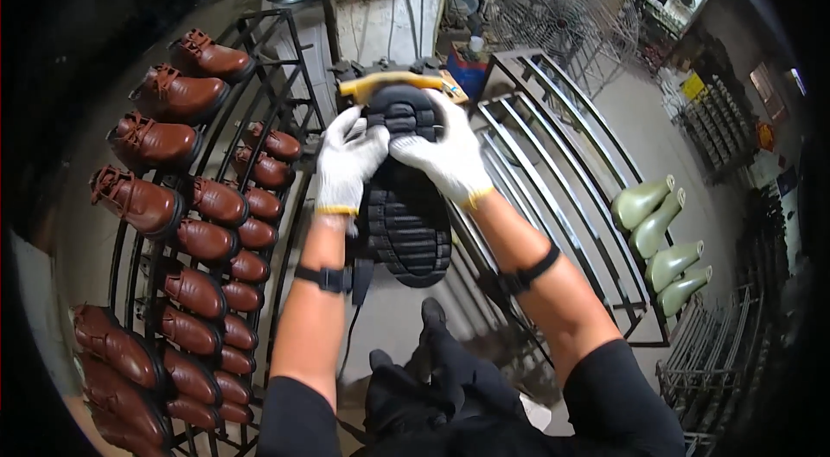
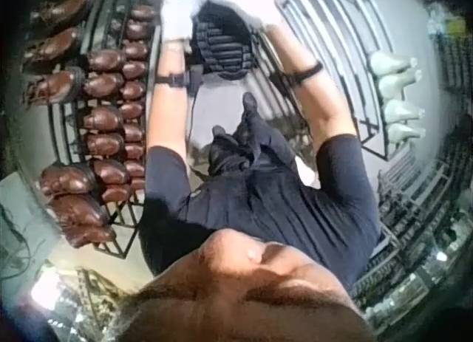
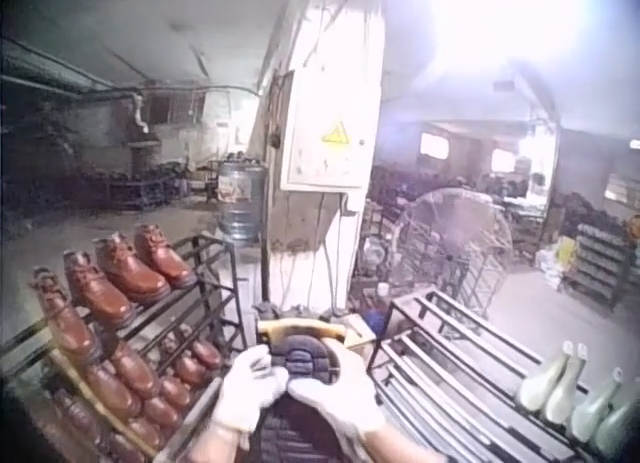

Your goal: Placing leather shoes onto an industrial processing machine and moving them between storage racks.

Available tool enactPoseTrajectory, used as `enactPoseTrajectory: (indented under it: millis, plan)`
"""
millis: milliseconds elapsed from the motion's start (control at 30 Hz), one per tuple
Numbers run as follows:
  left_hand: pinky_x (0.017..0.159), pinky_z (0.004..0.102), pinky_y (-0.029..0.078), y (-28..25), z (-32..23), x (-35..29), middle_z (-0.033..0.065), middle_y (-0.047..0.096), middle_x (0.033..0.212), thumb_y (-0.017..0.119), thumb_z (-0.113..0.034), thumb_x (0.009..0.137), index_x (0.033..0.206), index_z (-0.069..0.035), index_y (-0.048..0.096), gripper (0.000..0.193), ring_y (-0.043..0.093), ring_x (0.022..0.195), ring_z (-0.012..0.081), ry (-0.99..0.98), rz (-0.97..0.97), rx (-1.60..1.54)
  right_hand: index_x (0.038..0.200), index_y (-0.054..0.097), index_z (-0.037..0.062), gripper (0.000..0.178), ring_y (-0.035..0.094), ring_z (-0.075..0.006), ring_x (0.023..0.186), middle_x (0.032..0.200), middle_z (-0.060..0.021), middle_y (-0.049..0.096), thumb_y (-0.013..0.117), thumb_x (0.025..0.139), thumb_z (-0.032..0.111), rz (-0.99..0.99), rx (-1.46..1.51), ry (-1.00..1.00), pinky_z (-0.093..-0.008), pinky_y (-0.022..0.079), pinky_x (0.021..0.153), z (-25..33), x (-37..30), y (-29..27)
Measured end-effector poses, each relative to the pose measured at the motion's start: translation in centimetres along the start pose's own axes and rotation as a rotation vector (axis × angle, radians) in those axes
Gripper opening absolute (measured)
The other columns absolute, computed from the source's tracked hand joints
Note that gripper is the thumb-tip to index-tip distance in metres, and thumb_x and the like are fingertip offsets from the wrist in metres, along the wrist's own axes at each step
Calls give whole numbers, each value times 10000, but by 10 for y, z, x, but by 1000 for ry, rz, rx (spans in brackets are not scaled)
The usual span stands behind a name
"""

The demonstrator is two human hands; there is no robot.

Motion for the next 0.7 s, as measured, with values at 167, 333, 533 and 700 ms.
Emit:
enactPoseTrajectory:
  millis: [167,333,533,700]
  plan:
    - [660,226,496,-16,10,33,-21,698,939,801,-152,951,1198,-67,713,276,605,734,64,54,291,59,1207,697,-6,554,677,-127,969,1074,-59,722,946,725,108,-29,-70,88,-311,569,897,-13,6,10]
    - [697,306,556,10,4,-21,96,739,900,790,-166,947,1130,-8,716,253,693,723,171,899,39,1018,1220,723,2,549,668,-146,944,1080,-78,697,945,737,137,-2,-91,155,-326,563,880,-30,0,-11]
    - [839,357,581,-9,58,-111,142,725,1160,745,-188,948,1301,-13,659,403,711,1040,218,702,-170,667,1125,702,22,591,598,-299,1136,1175,-151,590,983,650,235,231,-512,-205,-406,499,1010,-1,-53,-30]
    - [1032,401,541,-38,70,-130,90,678,1272,886,-334,854,1466,-55,557,748,674,1136,250,117,-53,218,1205,677,56,690,563,-335,1196,1196,-133,563,987,651,327,196,-372,40,-436,475,1056,9,-79,-20]
Point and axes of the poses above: each hand's wrist, its own x-axis towards the middle knuckle, its own y-axis out of the palm, z = x × y, the point moved 7 cm from there along x, towards the middle knuckle
